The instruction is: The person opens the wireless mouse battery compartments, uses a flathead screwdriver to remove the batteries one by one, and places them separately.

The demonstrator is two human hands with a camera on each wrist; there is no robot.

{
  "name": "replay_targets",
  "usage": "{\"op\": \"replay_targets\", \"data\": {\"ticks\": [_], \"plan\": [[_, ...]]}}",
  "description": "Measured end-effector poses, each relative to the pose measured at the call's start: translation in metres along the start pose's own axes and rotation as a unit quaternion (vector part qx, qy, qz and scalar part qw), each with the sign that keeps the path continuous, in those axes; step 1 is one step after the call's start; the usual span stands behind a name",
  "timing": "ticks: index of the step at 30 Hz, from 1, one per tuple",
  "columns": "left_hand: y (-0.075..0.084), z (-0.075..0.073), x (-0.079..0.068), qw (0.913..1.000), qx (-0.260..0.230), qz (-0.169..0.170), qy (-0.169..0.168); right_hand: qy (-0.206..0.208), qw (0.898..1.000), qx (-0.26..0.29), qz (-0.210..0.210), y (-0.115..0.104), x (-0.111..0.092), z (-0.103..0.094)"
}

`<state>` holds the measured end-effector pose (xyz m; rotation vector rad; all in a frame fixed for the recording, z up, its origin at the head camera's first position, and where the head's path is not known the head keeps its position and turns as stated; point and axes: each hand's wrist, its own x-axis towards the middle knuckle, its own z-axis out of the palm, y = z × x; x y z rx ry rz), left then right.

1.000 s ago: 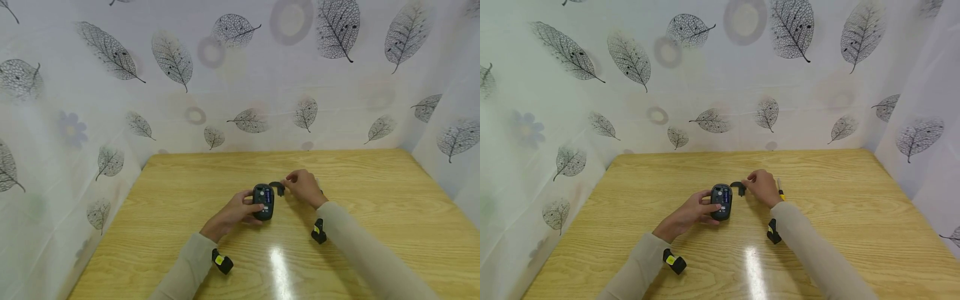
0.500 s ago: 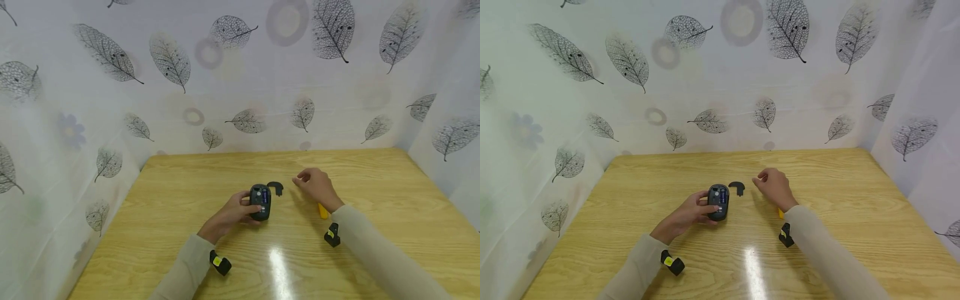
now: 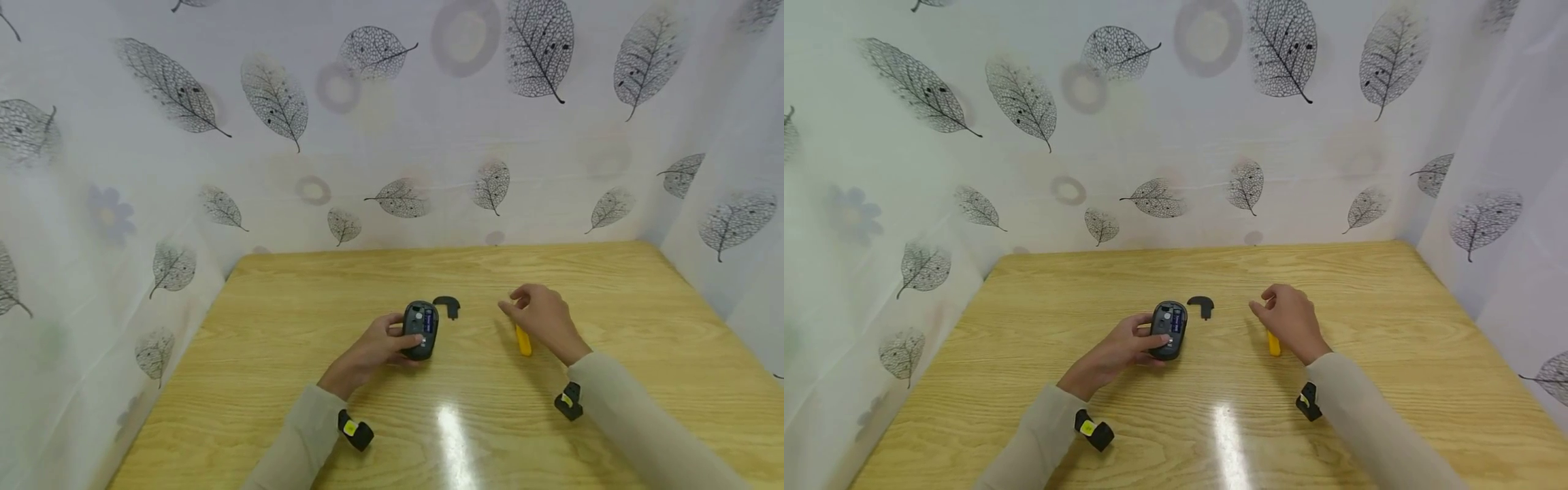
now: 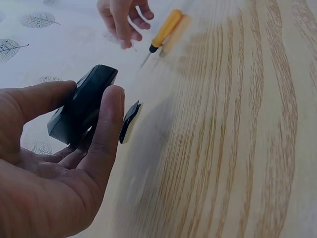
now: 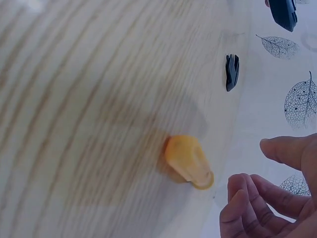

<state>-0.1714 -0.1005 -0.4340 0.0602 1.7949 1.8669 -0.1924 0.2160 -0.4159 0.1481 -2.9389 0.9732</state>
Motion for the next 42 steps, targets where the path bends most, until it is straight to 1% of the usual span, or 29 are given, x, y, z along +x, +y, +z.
{"op": "replay_targets", "data": {"ticks": [10,17,23,29,37,42], "plan": [[-0.002,0.0,0.002,0.9998,-0.02,-0.002,-0.003,-0.012,0.999,-0.029,0.02,0.007,-0.009,-0.004],[-0.002,-0.001,0.0,0.9999,-0.012,0.006,-0.011,-0.029,0.998,-0.039,0.03,0.012,-0.014,-0.003],[-0.001,-0.001,0.0,1.0,-0.004,0.0,0.001,-0.034,0.998,-0.043,0.033,0.017,-0.017,0.001],[-0.002,-0.003,0.001,1.0,-0.002,-0.004,0.002,-0.037,0.998,-0.045,0.026,0.021,-0.019,0.003],[-0.004,-0.004,0.0,0.9996,-0.028,-0.004,-0.005,-0.045,0.998,-0.047,0.028,0.024,-0.021,0.005],[-0.002,-0.004,-0.001,0.9993,-0.036,-0.008,-0.004,-0.049,0.997,-0.046,0.03,0.024,-0.023,0.005]]}}
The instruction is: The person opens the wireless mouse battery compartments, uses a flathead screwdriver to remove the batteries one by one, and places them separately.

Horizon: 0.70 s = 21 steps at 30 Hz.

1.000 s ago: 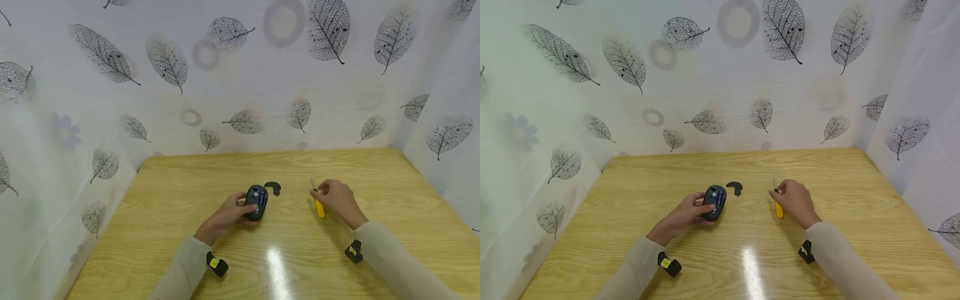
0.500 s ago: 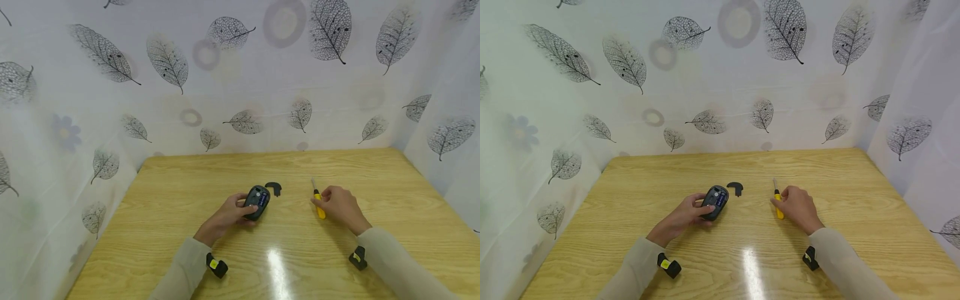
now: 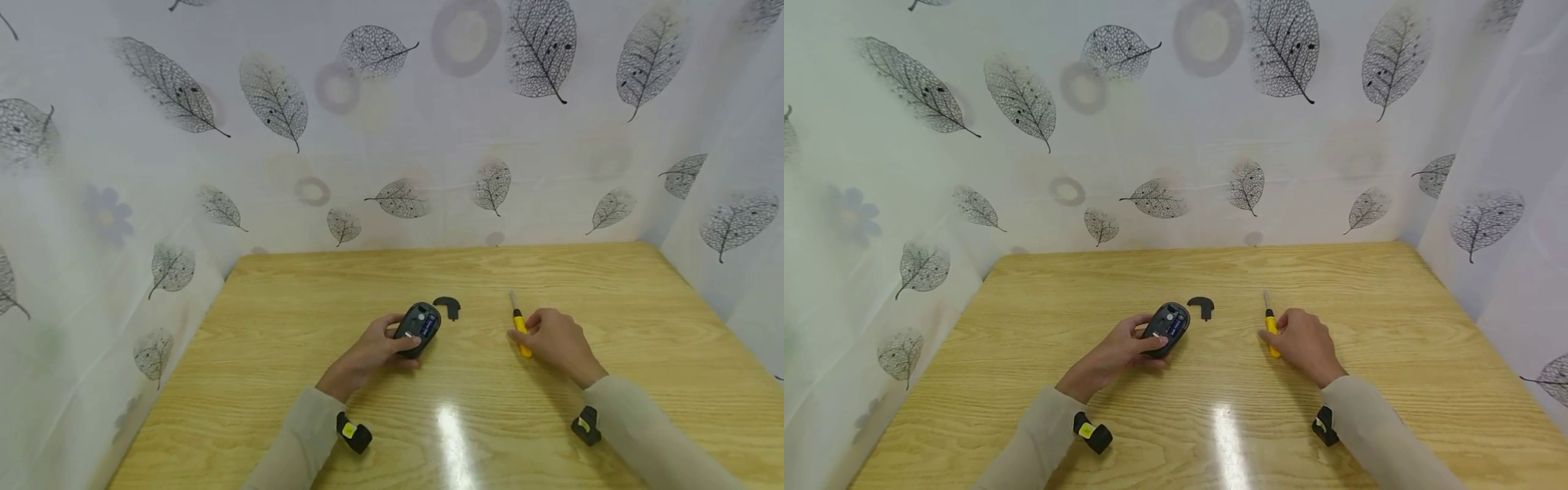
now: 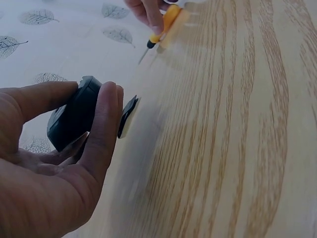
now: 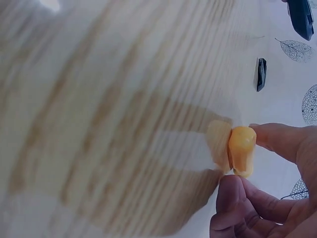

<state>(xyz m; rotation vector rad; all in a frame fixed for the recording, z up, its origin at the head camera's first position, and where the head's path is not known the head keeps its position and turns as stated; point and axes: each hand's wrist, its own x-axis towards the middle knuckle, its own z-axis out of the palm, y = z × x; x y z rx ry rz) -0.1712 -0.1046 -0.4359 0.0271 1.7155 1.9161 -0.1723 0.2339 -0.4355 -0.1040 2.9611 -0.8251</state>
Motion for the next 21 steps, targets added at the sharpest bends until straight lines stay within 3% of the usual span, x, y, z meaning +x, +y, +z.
{"op": "replay_targets", "data": {"ticks": [14,21], "plan": [[-0.0017,-0.0015,0.0022,0.9998,0.019,0.011,0.005,-0.001,1.0,0.004,0.006,0.0019,-0.0029,0.001],[-0.0015,0.0,0.002,0.9998,-0.006,0.013,-0.01,0.001,1.0,0.015,0.01,0.0046,-0.0035,-0.0003]]}}
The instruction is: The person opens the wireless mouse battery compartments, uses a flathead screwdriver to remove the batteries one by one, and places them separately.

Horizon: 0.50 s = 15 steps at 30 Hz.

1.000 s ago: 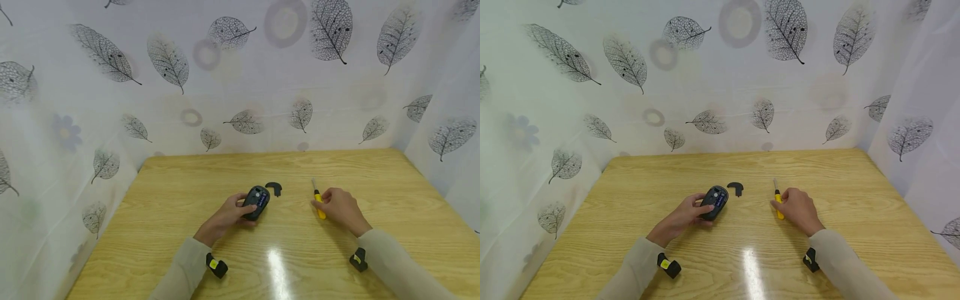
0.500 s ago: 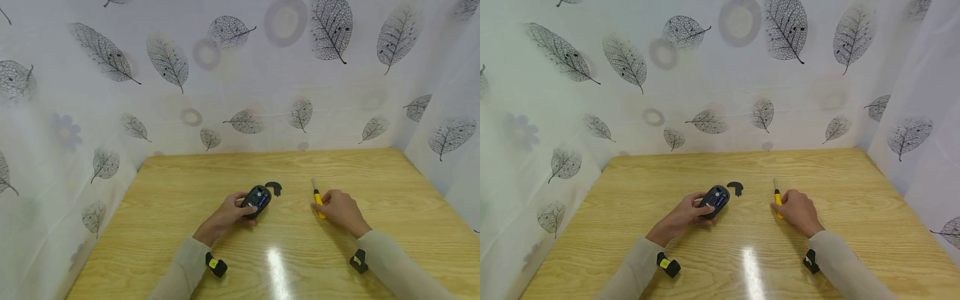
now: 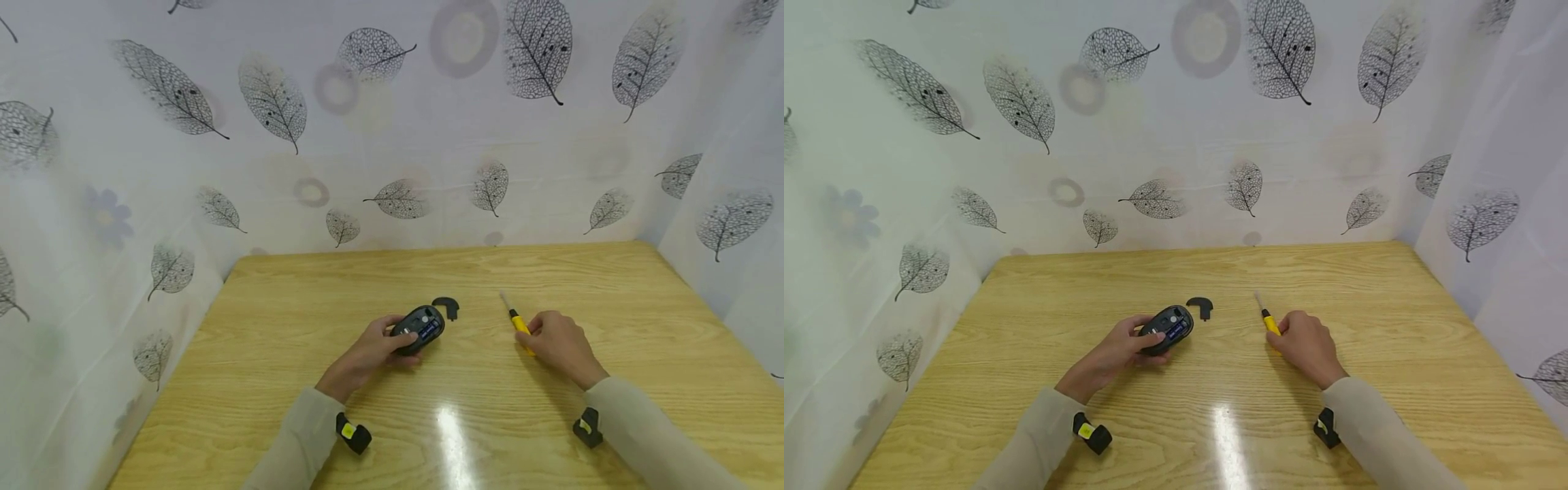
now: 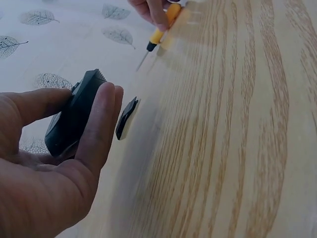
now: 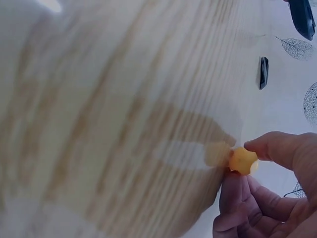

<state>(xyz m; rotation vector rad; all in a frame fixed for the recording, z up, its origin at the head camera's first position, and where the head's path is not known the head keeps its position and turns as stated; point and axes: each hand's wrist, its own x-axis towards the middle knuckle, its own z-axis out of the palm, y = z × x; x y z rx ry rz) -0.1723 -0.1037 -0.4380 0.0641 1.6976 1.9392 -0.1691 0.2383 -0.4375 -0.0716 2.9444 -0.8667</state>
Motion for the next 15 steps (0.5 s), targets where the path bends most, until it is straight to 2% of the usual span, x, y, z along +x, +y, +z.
{"op": "replay_targets", "data": {"ticks": [5,15], "plan": [[0.0001,-0.0003,0.0,0.9998,-0.008,0.004,-0.016,0.003,1.0,0.004,-0.013,0.0017,-0.0007,-0.0002],[0.0004,-0.0016,0.0022,0.9997,0.015,0.007,-0.016,0.008,1.0,-0.003,-0.022,0.0047,0.0019,-0.0025]]}}
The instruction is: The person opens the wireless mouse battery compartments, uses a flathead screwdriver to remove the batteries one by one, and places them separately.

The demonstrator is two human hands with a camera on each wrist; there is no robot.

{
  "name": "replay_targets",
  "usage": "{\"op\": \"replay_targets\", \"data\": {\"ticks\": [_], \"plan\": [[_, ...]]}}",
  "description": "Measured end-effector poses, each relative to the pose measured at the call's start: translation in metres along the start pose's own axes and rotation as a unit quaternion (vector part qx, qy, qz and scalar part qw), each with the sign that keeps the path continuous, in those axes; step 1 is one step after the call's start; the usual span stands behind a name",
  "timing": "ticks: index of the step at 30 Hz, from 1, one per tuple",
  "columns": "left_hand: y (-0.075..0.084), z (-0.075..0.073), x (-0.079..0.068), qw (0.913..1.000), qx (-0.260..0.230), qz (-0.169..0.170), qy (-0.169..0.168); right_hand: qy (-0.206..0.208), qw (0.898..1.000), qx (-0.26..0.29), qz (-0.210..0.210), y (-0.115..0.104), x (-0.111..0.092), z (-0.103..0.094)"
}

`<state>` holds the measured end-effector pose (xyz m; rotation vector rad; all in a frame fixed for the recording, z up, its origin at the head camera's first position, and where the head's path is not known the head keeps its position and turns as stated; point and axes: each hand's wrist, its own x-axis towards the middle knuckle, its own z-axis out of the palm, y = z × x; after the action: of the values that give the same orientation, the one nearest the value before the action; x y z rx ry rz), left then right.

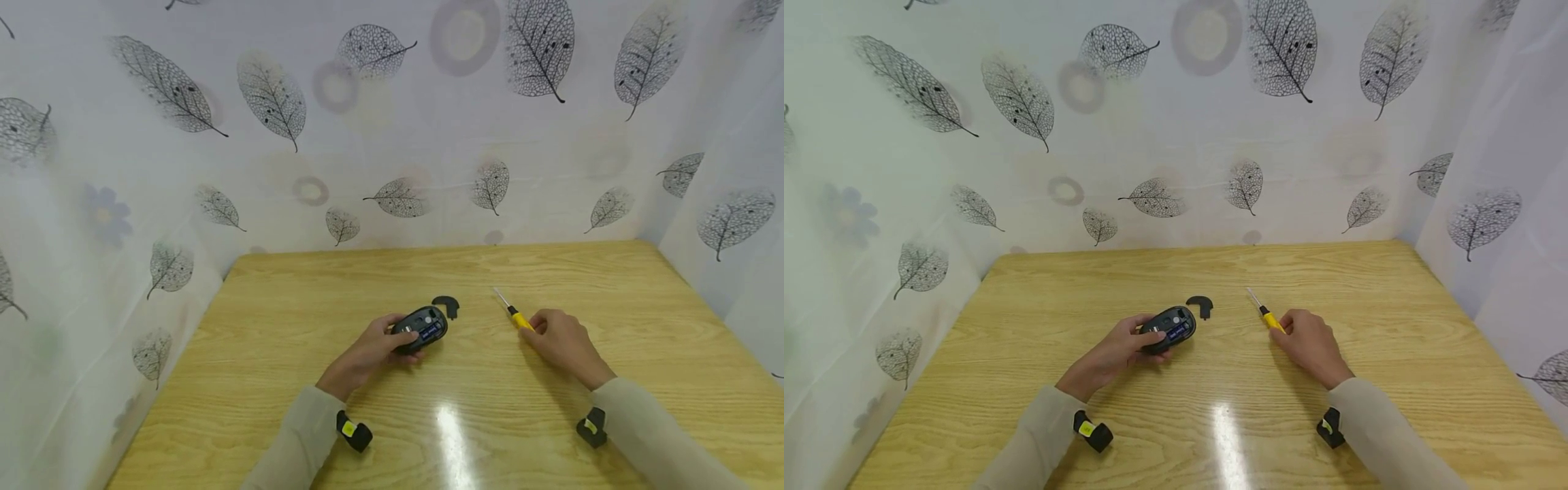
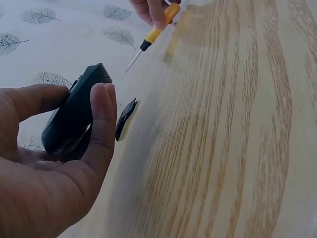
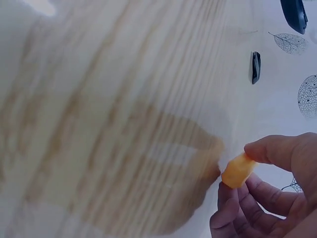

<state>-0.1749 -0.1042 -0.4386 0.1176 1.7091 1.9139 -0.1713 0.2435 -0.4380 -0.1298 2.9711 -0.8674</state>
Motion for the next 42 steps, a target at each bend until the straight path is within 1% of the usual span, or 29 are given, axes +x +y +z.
{"op": "replay_targets", "data": {"ticks": [4,13,18,25,38,42], "plan": [[0.0,0.0,0.001,1.0,0.006,-0.002,0.006,0.001,1.0,0.004,-0.008,0.0,-0.001,-0.002],[0.001,0.001,0.001,1.0,0.001,-0.003,0.008,-0.008,1.0,0.019,-0.015,-0.003,-0.003,-0.007],[0.001,0.001,0.002,0.9998,-0.001,-0.005,0.018,-0.008,0.999,0.033,-0.027,-0.003,-0.004,-0.01],[0.001,0.002,0.002,0.9995,0.014,-0.009,0.026,0.003,0.997,0.065,-0.041,-0.007,-0.005,-0.012],[0.0,0.003,0.001,0.9995,0.019,-0.006,0.026,0.033,0.994,0.064,-0.077,-0.012,-0.001,-0.018],[0.0,0.003,0.001,0.9996,0.008,-0.011,0.026,0.035,0.993,0.075,-0.081,-0.015,-0.001,-0.02]]}}
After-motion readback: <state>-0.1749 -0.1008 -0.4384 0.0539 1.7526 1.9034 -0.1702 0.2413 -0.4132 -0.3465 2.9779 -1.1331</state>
